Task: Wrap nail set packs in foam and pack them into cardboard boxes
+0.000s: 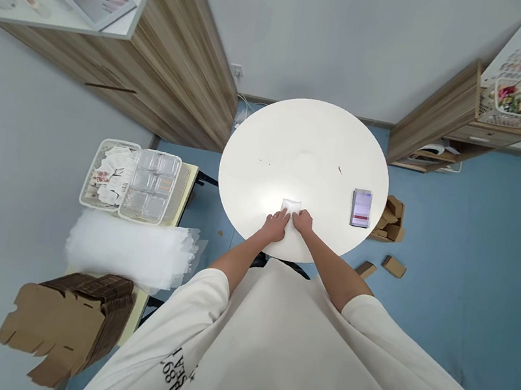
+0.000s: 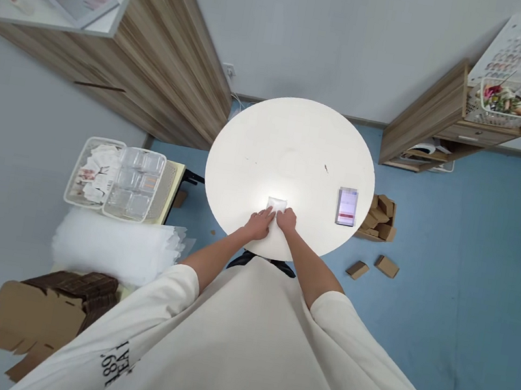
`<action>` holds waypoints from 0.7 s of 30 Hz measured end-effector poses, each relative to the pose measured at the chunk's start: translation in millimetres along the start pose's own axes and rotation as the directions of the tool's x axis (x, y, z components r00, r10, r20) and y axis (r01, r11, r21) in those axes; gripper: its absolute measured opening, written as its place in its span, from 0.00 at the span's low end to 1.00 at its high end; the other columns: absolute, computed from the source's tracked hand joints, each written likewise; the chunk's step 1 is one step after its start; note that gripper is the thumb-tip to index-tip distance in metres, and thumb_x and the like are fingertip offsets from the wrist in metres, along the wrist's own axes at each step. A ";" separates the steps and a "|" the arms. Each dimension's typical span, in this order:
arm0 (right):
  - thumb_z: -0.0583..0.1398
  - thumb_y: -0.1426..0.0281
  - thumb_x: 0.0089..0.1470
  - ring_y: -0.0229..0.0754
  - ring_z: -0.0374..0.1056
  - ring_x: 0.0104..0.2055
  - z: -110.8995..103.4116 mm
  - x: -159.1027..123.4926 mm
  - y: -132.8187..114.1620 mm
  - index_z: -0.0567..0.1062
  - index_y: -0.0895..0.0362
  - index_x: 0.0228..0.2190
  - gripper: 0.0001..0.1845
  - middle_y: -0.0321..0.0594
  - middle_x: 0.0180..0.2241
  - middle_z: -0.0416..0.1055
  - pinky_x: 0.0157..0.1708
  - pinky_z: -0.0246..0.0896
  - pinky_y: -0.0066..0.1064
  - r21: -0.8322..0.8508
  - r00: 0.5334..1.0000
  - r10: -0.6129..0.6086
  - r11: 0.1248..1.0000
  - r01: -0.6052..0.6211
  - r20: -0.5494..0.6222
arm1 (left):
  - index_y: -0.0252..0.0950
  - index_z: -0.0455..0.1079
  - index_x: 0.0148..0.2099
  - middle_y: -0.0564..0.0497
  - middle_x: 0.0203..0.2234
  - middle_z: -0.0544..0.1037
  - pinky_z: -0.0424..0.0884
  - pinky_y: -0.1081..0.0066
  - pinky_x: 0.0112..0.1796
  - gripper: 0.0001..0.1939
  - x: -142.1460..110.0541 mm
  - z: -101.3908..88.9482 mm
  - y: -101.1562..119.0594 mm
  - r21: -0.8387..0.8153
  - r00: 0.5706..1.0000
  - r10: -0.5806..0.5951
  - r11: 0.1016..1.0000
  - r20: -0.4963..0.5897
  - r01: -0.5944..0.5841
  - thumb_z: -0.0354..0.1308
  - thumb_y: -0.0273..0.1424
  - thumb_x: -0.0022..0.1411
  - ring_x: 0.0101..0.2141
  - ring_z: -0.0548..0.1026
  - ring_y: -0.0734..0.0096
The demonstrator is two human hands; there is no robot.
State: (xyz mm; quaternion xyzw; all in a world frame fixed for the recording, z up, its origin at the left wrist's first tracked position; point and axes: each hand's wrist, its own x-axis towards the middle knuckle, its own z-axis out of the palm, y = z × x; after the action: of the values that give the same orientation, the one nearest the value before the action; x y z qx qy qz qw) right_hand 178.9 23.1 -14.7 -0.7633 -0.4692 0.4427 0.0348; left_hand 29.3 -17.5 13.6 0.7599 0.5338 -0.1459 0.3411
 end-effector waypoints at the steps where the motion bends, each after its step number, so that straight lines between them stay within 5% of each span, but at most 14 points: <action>1: 0.59 0.65 0.60 0.47 0.71 0.44 -0.3 1.2 -2.4 0.72 0.57 0.40 0.09 0.47 0.41 0.75 0.39 0.62 0.31 0.018 1.000 0.026 1.000 -0.025 -0.007 | 0.39 0.40 0.76 0.43 0.75 0.38 0.52 0.49 0.65 0.42 -0.2 -2.3 0.5 -0.005 1.000 -0.005 1.000 0.016 0.005 0.51 0.29 0.63 0.71 0.48 0.50; 8: 0.61 0.62 0.58 0.42 0.67 0.30 -7.7 4.3 -9.7 0.66 0.53 0.24 0.14 0.37 0.24 0.67 0.28 0.58 0.29 0.102 0.994 0.074 0.991 -0.082 0.080 | 0.36 0.40 0.75 0.41 0.75 0.37 0.54 0.54 0.65 0.42 -0.7 -11.7 -2.2 -0.078 0.998 -0.019 0.997 0.058 0.024 0.52 0.34 0.64 0.71 0.49 0.51; 12: 0.62 0.59 0.56 0.39 0.64 0.27 -12.9 -2.7 -14.4 0.66 0.53 0.23 0.16 0.33 0.22 0.64 0.26 0.58 0.28 0.161 0.993 0.027 0.986 -0.045 0.113 | 0.37 0.42 0.75 0.42 0.74 0.40 0.56 0.56 0.64 0.41 -1.7 -10.6 -15.1 -0.095 0.998 0.030 0.995 0.049 -0.025 0.52 0.34 0.64 0.70 0.51 0.53; 21: 0.62 0.58 0.56 0.37 0.65 0.29 10.4 -11.1 -77.7 0.65 0.53 0.26 0.16 0.34 0.26 0.68 0.29 0.62 0.26 0.293 0.989 -0.073 0.956 0.033 0.125 | 0.34 0.50 0.72 0.38 0.72 0.51 0.56 0.52 0.64 0.34 -23.5 -24.5 -67.7 -0.115 0.959 0.031 0.991 -0.280 -0.066 0.48 0.27 0.66 0.70 0.52 0.50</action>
State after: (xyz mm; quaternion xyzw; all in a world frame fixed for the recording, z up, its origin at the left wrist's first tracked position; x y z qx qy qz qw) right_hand 116.5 54.3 22.5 -0.7054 -0.4210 0.5560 0.1265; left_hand -45.0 -4.3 20.5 0.7632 0.5655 0.0039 0.3126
